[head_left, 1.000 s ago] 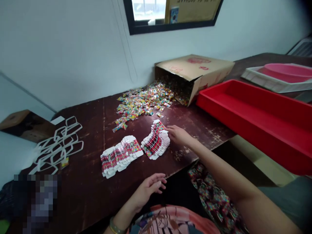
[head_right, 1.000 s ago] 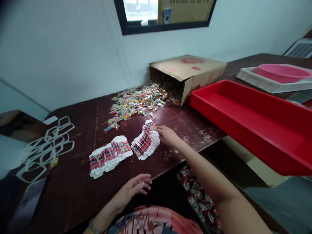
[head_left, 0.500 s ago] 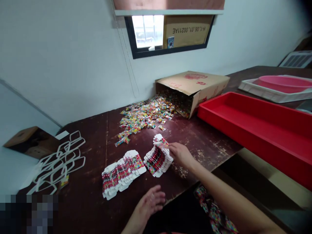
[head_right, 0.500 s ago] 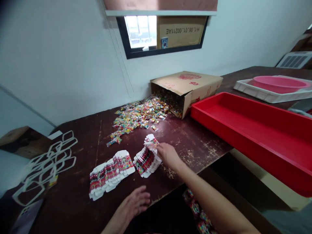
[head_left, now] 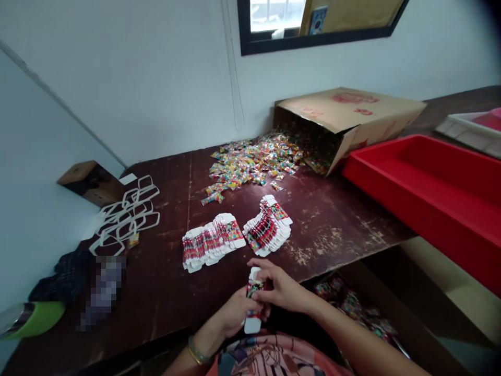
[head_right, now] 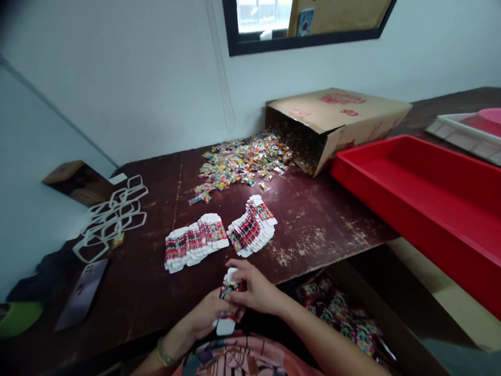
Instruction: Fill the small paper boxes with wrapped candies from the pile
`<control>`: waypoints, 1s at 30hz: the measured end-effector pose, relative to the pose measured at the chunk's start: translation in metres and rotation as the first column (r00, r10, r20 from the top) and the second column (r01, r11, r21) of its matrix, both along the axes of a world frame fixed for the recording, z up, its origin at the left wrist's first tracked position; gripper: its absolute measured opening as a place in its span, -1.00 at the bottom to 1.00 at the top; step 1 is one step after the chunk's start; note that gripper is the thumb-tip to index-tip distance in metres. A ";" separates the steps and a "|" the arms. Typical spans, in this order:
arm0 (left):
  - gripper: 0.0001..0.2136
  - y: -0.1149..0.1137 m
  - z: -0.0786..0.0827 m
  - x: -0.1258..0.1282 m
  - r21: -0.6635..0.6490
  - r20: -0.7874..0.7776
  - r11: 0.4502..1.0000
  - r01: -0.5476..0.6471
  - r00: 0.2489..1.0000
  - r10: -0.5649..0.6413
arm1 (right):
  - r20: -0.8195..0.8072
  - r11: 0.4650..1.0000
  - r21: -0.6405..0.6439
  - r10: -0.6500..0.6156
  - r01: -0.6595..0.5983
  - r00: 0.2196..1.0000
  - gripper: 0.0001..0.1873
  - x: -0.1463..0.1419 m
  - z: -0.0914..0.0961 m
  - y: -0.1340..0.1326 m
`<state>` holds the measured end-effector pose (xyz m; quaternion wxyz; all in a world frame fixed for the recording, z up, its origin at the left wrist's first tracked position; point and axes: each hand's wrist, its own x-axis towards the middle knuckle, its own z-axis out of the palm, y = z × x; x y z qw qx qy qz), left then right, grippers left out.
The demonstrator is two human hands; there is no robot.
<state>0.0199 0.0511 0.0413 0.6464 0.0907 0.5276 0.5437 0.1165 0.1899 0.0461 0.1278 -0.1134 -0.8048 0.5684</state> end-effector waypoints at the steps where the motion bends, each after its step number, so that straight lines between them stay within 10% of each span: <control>1: -0.84 -0.002 0.002 0.002 0.010 0.023 0.999 0.043 0.999 -0.043 | 0.020 0.991 -0.085 0.106 -0.104 0.994 -0.83 0.001 0.004 0.002; 5: -0.84 -0.005 0.009 0.010 0.055 -0.060 0.982 0.182 0.982 -0.178 | 0.014 0.902 -0.232 0.378 -0.365 0.926 -0.80 0.007 0.020 0.010; 11: -0.56 -0.013 -0.021 0.026 -0.090 -0.362 0.981 -0.172 0.923 0.129 | 0.160 0.972 -0.081 0.229 -0.219 0.960 -0.93 0.012 0.018 -0.006; 17: -0.48 -0.001 -0.029 0.016 -0.138 -0.396 0.987 -0.085 0.918 0.024 | 0.063 0.918 -0.109 0.390 -0.382 0.919 -0.73 0.013 0.023 0.008; 23: -0.67 -0.003 -0.013 0.011 -0.078 -0.604 0.997 0.011 0.795 -0.056 | 0.036 0.976 -0.215 -0.039 0.046 0.999 -0.75 0.018 0.002 -0.010; 26: -0.76 -0.015 -0.011 0.013 0.083 -0.650 0.994 -0.067 0.752 0.105 | 0.089 0.820 -0.505 -0.260 0.268 0.962 -0.57 0.024 -0.021 -0.034; 30: -0.65 -0.028 -0.008 0.014 0.113 -0.769 0.992 -0.055 0.628 0.123 | 0.179 0.443 -0.866 -0.154 0.230 0.972 -0.68 0.032 -0.038 -0.044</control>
